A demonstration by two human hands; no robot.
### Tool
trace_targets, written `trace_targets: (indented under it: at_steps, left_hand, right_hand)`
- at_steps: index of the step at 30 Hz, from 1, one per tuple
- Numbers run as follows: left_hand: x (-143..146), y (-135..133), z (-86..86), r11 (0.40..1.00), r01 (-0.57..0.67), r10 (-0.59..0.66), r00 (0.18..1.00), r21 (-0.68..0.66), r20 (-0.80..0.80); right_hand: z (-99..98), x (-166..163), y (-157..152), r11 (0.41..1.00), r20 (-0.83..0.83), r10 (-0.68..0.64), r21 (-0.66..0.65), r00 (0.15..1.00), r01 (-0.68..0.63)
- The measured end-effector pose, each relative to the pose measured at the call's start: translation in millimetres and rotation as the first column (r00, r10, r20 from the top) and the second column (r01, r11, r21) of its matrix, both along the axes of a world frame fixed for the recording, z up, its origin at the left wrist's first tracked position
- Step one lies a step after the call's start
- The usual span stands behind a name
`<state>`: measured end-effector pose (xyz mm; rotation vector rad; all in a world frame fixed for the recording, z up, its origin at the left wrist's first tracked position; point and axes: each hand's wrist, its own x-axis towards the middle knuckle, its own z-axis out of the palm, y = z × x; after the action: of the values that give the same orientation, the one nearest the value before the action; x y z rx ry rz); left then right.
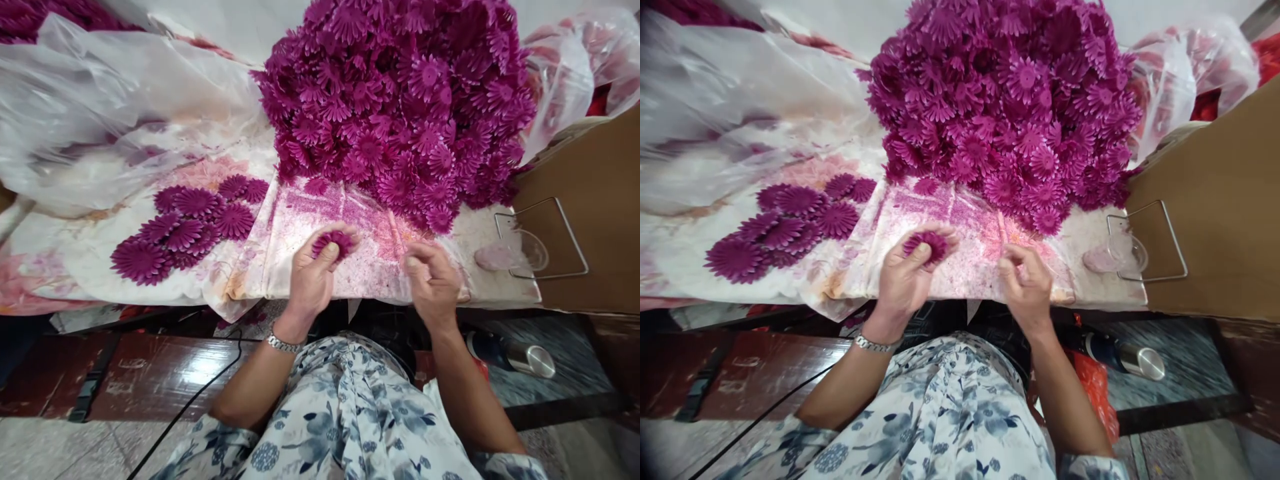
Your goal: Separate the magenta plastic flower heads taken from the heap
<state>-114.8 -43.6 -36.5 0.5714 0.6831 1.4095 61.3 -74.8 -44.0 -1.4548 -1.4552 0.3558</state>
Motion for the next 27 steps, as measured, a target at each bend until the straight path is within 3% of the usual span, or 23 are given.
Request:
trace_targets:
  at_steps: [3, 5, 11, 17, 21, 27]
  left_hand:
    - [-16.0, 1.3, 0.6, 0.995, -0.089, 0.090, 0.995, 0.043, -0.042]
    - [-22.6, 0.8, -0.1, 0.994, -0.099, 0.102, 0.993, 0.049, -0.059]
    - [-35.5, -1.8, 0.1, 0.990, -0.113, 0.120, 0.989, 0.082, -0.081]
    - [-51.4, 0.3, 17.4, 0.971, -0.173, 0.199, 0.967, 0.162, -0.160]
    - [-51.1, -5.1, 27.5, 0.968, -0.172, 0.206, 0.961, 0.181, -0.186]
    - [-48.4, -11.9, 29.7, 0.969, -0.154, 0.188, 0.967, 0.195, -0.171]
  right_hand:
    - [-9.1, 26.8, -10.3, 0.983, 0.012, -0.181, -0.007, 0.983, 0.181]
    - [-14.2, 36.0, -15.1, 0.976, 0.021, -0.218, -0.022, 0.976, 0.219]
    - [-16.9, 30.2, -21.6, 0.978, 0.079, -0.199, -0.055, 0.977, 0.203]
    - [-14.8, 28.7, -29.1, 0.983, 0.162, -0.180, -0.007, 0.970, 0.184]
    - [-16.9, 28.6, -35.4, 0.983, 0.159, -0.182, 0.012, 0.970, 0.183]
    - [-16.6, 28.6, -39.0, 0.980, 0.163, -0.199, 0.060, 0.966, 0.192]
